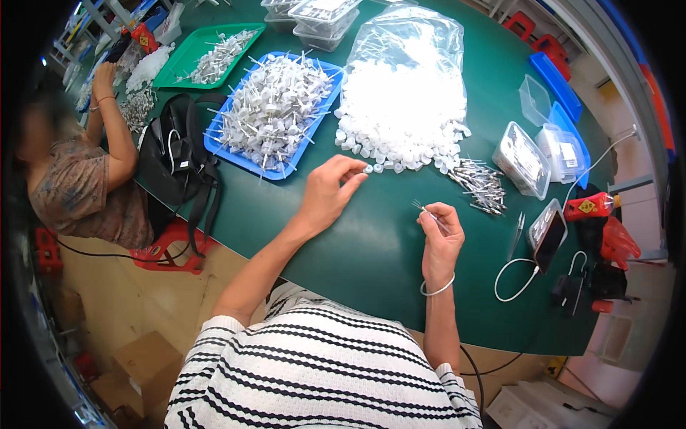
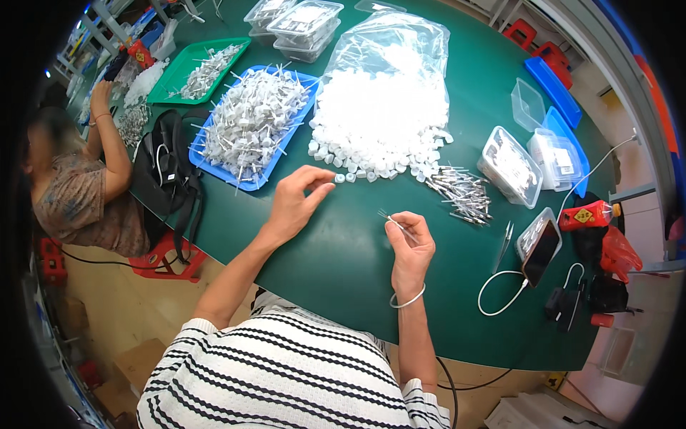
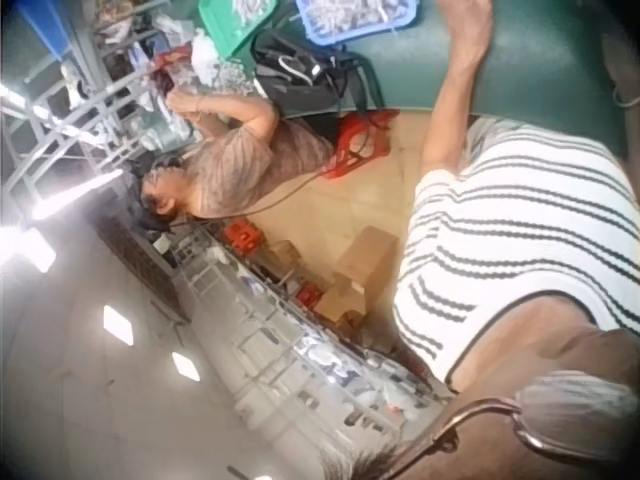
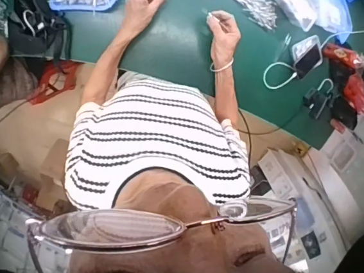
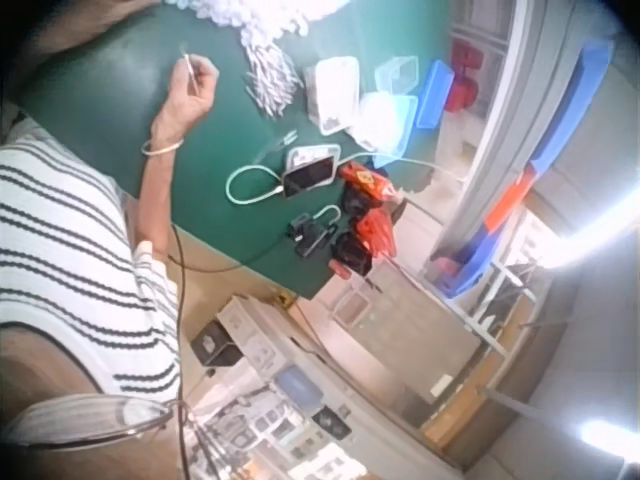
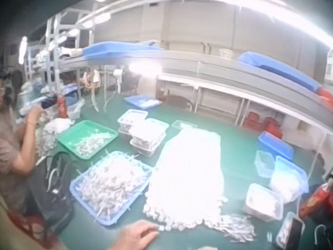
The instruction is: The person repeatedly picks up small white plastic caps and metal pins from a green table, inserts the pins into the caps, and places the assembled units into a blue tray. The process is repetitive and performed one at a time.
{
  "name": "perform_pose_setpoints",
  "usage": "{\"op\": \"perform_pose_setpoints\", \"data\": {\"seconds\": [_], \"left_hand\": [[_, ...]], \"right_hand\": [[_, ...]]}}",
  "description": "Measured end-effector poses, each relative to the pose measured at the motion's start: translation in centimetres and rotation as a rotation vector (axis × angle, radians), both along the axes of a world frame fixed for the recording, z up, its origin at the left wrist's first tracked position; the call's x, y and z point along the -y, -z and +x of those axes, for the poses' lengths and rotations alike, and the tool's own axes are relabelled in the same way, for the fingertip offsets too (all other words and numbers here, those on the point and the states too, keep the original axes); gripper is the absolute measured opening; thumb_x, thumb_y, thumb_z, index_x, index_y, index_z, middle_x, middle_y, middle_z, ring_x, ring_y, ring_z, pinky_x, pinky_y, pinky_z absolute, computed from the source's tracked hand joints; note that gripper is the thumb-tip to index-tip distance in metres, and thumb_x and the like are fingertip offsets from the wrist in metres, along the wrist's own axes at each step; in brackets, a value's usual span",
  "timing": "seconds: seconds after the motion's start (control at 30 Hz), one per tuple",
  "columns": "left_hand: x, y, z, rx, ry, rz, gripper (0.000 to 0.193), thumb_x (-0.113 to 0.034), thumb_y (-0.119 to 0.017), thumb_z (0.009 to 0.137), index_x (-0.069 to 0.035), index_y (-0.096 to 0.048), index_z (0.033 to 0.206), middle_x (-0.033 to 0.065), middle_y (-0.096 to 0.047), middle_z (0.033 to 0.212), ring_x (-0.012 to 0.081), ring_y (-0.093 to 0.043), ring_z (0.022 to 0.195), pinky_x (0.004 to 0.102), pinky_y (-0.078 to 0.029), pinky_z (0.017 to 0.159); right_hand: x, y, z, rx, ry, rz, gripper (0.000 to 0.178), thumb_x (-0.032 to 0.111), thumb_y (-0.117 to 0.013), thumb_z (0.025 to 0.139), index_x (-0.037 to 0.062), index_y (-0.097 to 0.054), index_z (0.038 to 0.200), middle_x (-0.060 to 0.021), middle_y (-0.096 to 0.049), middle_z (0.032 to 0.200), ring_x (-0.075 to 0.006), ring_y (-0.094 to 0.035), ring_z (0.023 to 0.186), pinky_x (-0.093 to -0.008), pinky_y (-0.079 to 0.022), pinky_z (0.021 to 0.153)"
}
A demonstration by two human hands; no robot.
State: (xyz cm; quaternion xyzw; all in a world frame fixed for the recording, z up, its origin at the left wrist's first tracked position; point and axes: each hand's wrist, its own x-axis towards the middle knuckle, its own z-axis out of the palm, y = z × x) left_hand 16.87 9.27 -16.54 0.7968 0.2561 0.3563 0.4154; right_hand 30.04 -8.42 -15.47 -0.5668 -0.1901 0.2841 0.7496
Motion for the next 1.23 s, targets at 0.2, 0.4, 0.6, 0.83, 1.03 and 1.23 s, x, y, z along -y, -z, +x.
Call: {"op": "perform_pose_setpoints", "data": {"seconds": [0.2, 0.4, 0.6, 0.83, 1.03, 1.23], "left_hand": [[-1.0, 1.7, 2.4, -0.154, -0.003, 0.418, 0.018, -0.003, -0.069, 0.078, -0.004, -0.064, 0.096, 0.0075, -0.059, 0.081, 0.0224, -0.055, 0.064, 0.0342, -0.044, 0.058], [2.4, -0.1, 2.5, -0.132, 0.133, 0.089, 0.017, -0.003, -0.069, 0.08, -0.002, -0.064, 0.096, 0.0077, -0.066, 0.098, 0.0178, -0.066, 0.081, 0.0273, -0.054, 0.069], [4.9, -1.9, 4.6, 0.006, 0.42, -0.698, 0.017, 0.0, -0.063, 0.085, 0.003, -0.061, 0.101, 0.0068, -0.065, 0.097, 0.0126, -0.064, 0.083, 0.0247, -0.054, 0.072], [4.4, -0.7, 3.8, 0.183, 0.479, -1.139, 0.027, -0.004, -0.064, 0.086, 0.004, -0.061, 0.112, 0.0105, -0.066, 0.1, 0.0145, -0.065, 0.086, 0.0249, -0.053, 0.078], [3.4, -0.7, 3.1, 0.166, 0.548, -1.236, 0.03, -0.007, -0.064, 0.087, 0.005, -0.061, 0.114, 0.0102, -0.067, 0.101, 0.0124, -0.064, 0.088, 0.025, -0.052, 0.081], [2.7, 0.3, 2.9, 0.129, 0.533, -1.274, 0.032, -0.013, -0.065, 0.088, 0.001, -0.062, 0.116, 0.0106, -0.068, 0.1, 0.0154, -0.065, 0.092, 0.0224, -0.052, 0.082]], "right_hand": [[0.2, 0.9, 0.9, -0.077, -0.084, 0.04, 0.015, -0.001, -0.064, 0.086, -0.0019, -0.064, 0.1, -0.0008, -0.06, 0.093, -0.0058, -0.054, 0.082, -0.0186, -0.043, 0.072], [0.2, 0.0, 1.3, -0.047, -0.065, 0.098, 0.014, 0.001, -0.065, 0.087, -0.0034, -0.064, 0.1, -0.0024, -0.06, 0.094, -0.0073, -0.055, 0.082, -0.0195, -0.044, 0.073], [-0.5, -0.3, 1.2, -0.094, -0.02, 0.191, 0.015, 0.006, -0.063, 0.089, -0.003, -0.062, 0.101, -0.0075, -0.065, 0.093, -0.0128, -0.063, 0.084, -0.0236, -0.049, 0.078], [-1.1, -0.5, 0.6, -0.151, -0.014, 0.227, 0.015, 0.008, -0.06, 0.091, -0.0031, -0.06, 0.102, -0.0116, -0.066, 0.093, -0.0173, -0.066, 0.086, -0.0279, -0.054, 0.078], [-1.3, -0.8, 0.3, -0.124, -0.025, 0.184, 0.016, 0.01, -0.058, 0.093, -0.0035, -0.059, 0.103, -0.0128, -0.066, 0.093, -0.0182, -0.067, 0.086, -0.0273, -0.055, 0.077], [-1.3, -0.5, 0.3, -0.164, -0.062, 0.192, 0.018, 0.01, -0.056, 0.094, -0.0036, -0.058, 0.105, -0.0137, -0.066, 0.093, -0.0194, -0.067, 0.089, -0.0278, -0.056, 0.077]]}}
